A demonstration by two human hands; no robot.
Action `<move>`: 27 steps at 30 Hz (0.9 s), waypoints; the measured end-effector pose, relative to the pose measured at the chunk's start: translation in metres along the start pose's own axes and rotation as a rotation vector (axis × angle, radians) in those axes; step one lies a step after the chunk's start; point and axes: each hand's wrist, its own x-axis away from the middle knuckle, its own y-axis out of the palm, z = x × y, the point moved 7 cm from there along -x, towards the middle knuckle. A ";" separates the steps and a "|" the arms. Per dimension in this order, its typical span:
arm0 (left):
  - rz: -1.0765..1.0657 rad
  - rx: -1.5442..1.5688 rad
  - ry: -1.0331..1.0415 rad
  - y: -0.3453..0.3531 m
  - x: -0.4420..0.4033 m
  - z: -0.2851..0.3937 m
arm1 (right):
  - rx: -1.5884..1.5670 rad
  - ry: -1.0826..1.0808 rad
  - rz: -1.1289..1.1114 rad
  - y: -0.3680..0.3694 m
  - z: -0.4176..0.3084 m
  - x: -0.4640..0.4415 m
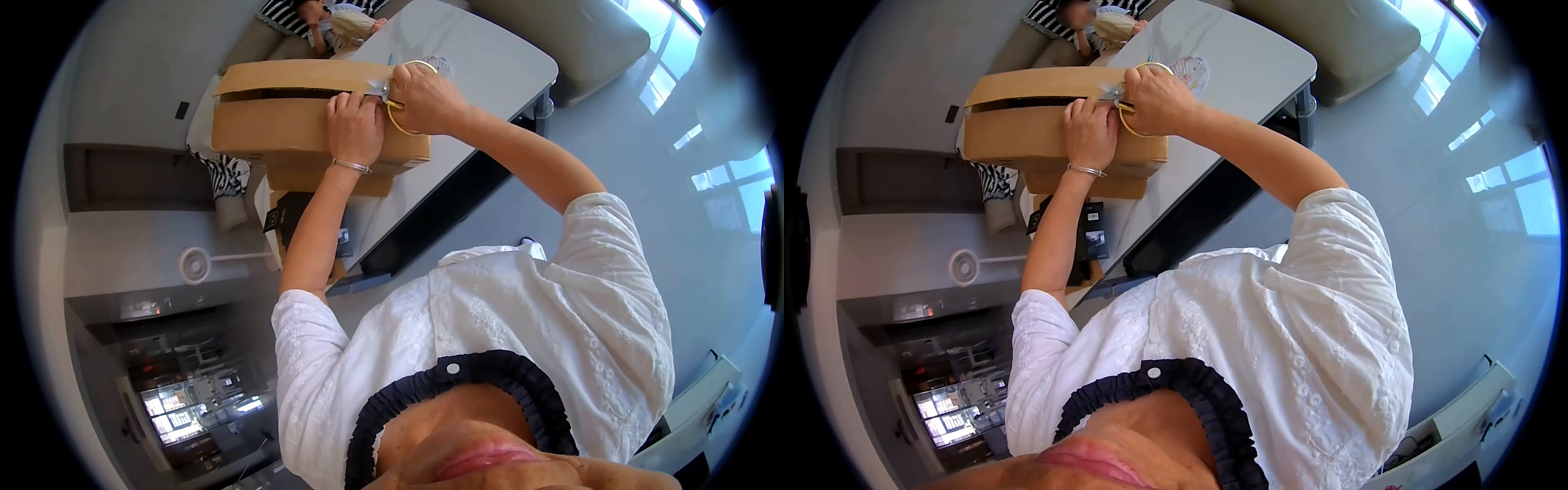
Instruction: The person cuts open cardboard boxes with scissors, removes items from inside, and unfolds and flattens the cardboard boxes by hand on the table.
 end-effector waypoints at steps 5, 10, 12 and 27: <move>0.007 0.008 0.009 0.002 0.004 -0.009 | -0.019 0.074 -0.020 0.013 0.002 -0.003; 0.003 0.018 0.003 -0.002 0.007 -0.012 | 0.017 0.110 -0.046 0.014 -0.004 -0.010; 0.030 -0.006 -0.009 -0.003 0.009 -0.014 | 0.049 0.036 0.009 0.015 -0.013 -0.011; 0.199 0.221 -0.028 -0.007 0.021 -0.016 | 0.143 -0.086 -0.253 0.024 -0.018 -0.014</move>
